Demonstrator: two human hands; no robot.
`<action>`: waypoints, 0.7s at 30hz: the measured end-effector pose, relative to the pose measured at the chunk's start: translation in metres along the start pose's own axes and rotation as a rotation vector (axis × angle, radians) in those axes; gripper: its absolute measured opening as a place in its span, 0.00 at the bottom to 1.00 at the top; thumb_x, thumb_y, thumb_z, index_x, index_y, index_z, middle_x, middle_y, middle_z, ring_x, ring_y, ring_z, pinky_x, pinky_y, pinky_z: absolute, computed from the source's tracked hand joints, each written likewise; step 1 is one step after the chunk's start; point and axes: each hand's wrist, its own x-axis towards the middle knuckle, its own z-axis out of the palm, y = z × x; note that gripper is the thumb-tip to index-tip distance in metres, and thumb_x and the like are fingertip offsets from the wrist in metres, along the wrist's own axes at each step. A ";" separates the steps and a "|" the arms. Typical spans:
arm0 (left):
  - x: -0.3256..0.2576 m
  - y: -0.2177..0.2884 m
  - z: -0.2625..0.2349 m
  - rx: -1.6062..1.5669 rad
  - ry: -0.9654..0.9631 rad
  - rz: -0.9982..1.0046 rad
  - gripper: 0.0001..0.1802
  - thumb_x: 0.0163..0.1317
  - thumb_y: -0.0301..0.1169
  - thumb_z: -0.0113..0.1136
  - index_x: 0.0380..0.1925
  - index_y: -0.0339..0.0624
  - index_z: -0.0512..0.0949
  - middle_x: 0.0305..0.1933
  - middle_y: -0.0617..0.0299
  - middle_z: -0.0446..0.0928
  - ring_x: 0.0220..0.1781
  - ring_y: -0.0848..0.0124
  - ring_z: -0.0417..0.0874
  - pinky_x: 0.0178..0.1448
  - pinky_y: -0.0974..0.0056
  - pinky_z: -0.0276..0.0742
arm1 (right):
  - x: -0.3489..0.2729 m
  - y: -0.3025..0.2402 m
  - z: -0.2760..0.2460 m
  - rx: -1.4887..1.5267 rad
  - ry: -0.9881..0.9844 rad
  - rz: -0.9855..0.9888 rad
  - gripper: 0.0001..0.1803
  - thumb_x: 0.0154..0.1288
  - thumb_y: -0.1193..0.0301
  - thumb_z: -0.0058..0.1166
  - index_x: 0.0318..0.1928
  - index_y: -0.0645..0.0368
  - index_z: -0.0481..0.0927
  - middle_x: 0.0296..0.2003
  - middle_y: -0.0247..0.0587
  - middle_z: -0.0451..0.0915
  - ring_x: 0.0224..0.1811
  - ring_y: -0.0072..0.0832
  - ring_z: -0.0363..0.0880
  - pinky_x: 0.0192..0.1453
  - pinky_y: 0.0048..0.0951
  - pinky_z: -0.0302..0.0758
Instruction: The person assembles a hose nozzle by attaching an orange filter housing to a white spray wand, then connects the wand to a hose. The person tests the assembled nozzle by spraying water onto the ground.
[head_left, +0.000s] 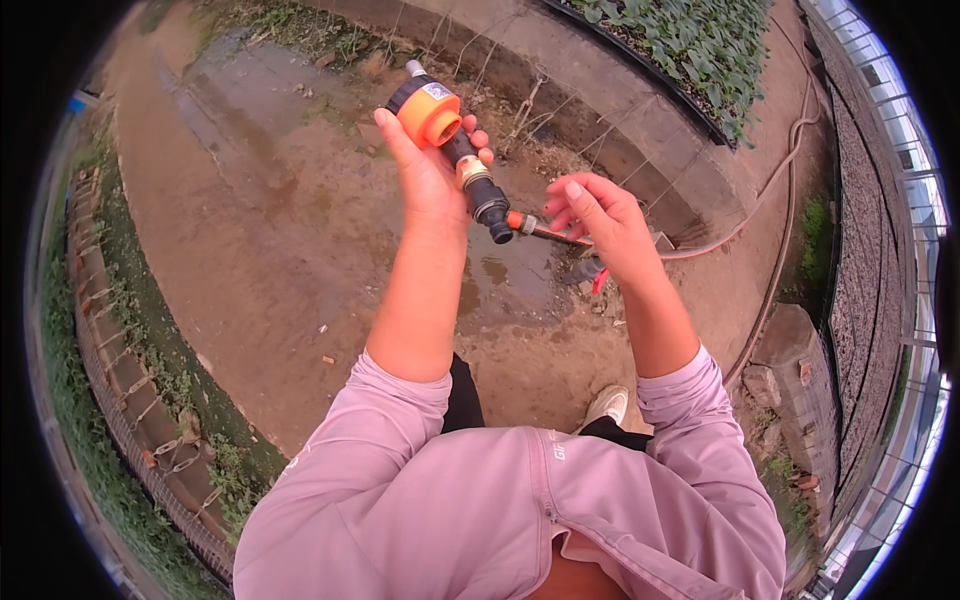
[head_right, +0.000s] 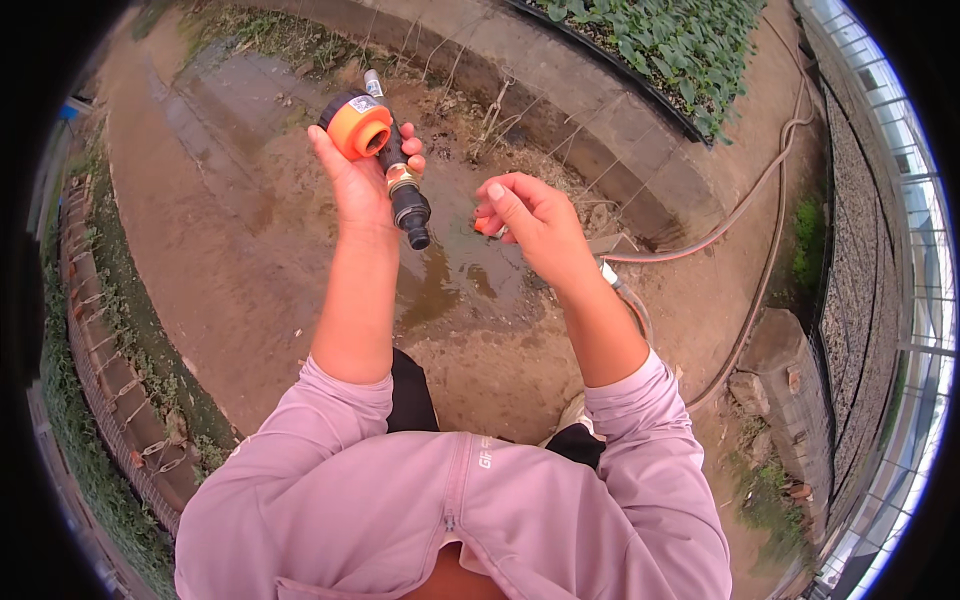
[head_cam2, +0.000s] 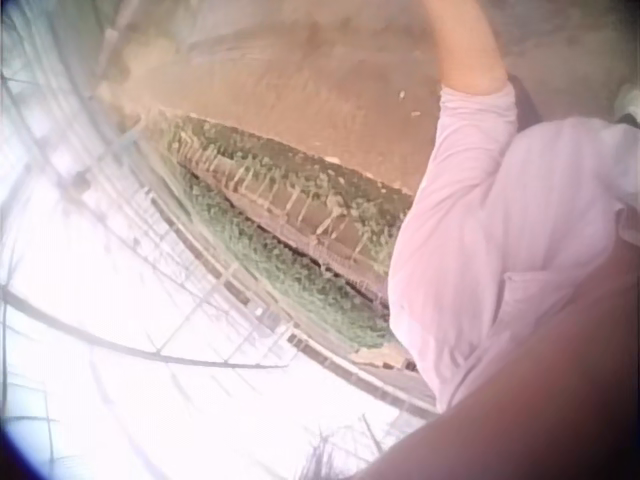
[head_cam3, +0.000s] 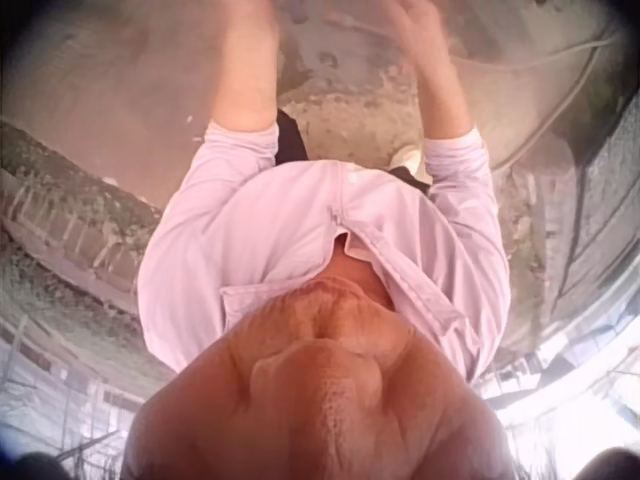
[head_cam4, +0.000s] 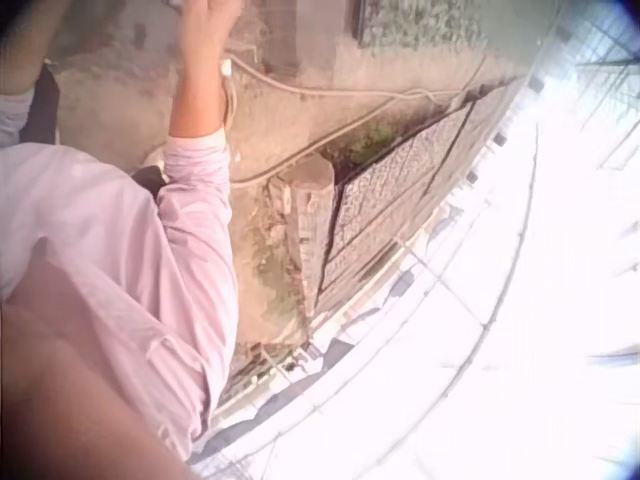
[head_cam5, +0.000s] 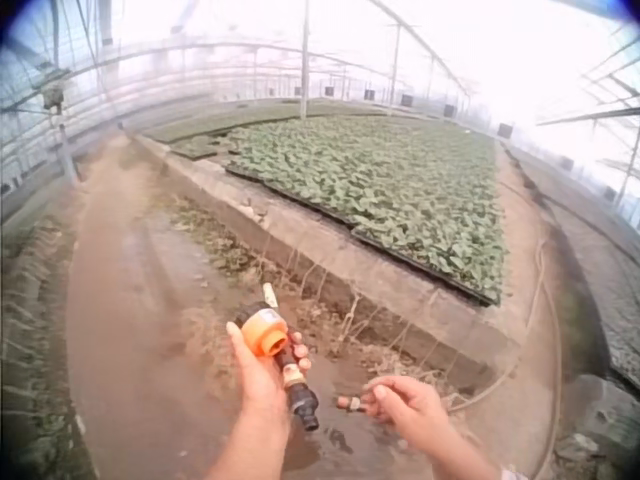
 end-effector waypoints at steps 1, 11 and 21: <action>-0.002 -0.001 0.001 0.022 -0.004 0.012 0.43 0.55 0.71 0.31 0.40 0.38 0.68 0.32 0.51 0.72 0.26 0.67 0.73 0.23 0.65 0.74 | 0.006 -0.004 0.009 0.055 -0.054 0.084 0.17 0.68 0.59 0.45 0.43 0.59 0.75 0.32 0.33 0.78 0.30 0.17 0.75 0.33 0.18 0.70; -0.014 0.002 0.008 -0.003 -0.386 -0.320 0.46 0.54 0.73 0.29 0.44 0.37 0.68 0.39 0.47 0.72 0.26 0.68 0.70 0.21 0.68 0.71 | 0.089 0.000 0.005 0.416 -0.056 0.336 0.34 0.60 0.39 0.43 0.47 0.59 0.72 0.34 0.34 0.75 0.38 0.25 0.75 0.45 0.37 0.69; -0.016 -0.008 0.014 -0.180 -0.400 -0.426 0.43 0.56 0.68 0.39 0.52 0.38 0.67 0.49 0.49 0.74 0.46 0.60 0.79 0.42 0.56 0.80 | 0.090 -0.021 -0.037 0.853 0.066 0.037 0.14 0.62 0.61 0.53 0.34 0.59 0.70 0.26 0.39 0.73 0.31 0.34 0.74 0.41 0.42 0.76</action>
